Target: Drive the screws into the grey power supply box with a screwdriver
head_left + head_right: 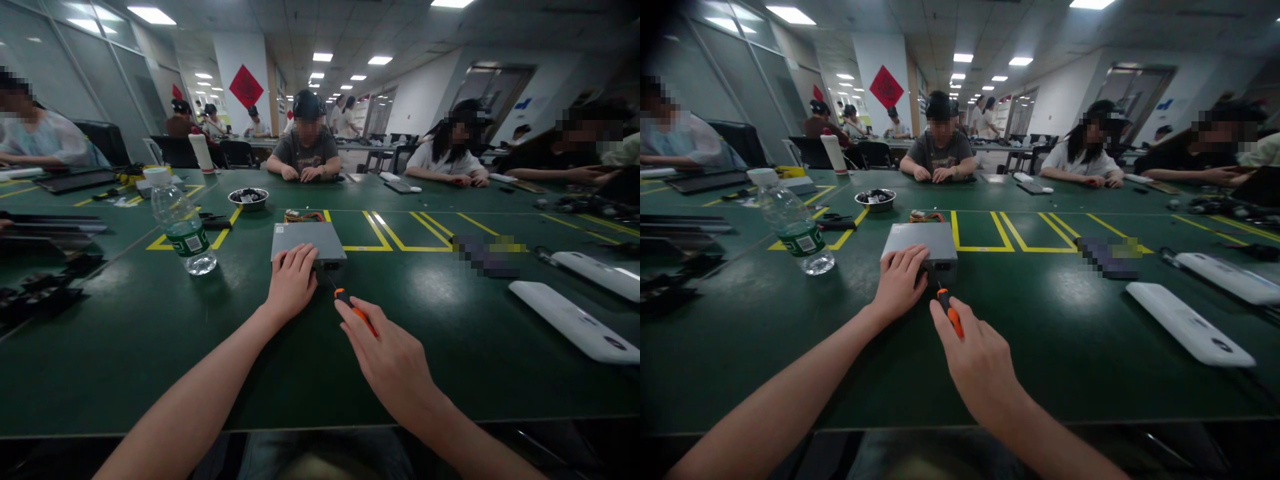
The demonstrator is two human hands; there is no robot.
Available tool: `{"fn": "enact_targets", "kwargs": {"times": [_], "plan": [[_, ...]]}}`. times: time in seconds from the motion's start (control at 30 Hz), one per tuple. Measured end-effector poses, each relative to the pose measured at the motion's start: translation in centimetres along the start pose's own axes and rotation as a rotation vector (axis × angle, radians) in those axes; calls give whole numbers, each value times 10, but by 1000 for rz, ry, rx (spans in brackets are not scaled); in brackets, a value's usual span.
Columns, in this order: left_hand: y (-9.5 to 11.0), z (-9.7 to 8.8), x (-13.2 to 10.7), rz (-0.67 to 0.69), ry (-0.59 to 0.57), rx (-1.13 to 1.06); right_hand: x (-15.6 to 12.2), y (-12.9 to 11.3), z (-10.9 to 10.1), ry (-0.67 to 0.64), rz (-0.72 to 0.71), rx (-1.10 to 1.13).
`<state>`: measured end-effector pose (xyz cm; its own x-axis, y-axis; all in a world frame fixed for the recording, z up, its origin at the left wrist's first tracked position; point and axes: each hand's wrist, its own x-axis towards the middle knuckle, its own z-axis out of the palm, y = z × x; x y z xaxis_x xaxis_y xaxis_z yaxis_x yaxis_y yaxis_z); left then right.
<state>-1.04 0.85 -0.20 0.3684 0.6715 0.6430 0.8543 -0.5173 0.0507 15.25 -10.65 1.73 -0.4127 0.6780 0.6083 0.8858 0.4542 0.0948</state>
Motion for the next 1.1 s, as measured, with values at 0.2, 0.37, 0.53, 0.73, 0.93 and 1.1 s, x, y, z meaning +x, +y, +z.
{"fn": "enact_targets", "kwargs": {"times": [0.2, 0.37, 0.53, 0.73, 0.93, 1.1], "plan": [[0, 1, 0, 0, 13, -1, 13, 17, -2, 102, -223, -119], [0, 1, 0, 2, 10, -1, 11, 17, 6, 91, -355, -63], [0, 0, 0, -1, 6, -10, 7, 19, 7, 92, -404, 53], [0, 1, 1, -5, 14, -21, 6, 27, 17, 84, -371, 67], [0, 2, 1, 0, 17, -16, 4, 28, 18, 120, -381, 134], [0, 2, 1, -1, 13, -5, 2, 39, 19, 126, -328, 143]]}}
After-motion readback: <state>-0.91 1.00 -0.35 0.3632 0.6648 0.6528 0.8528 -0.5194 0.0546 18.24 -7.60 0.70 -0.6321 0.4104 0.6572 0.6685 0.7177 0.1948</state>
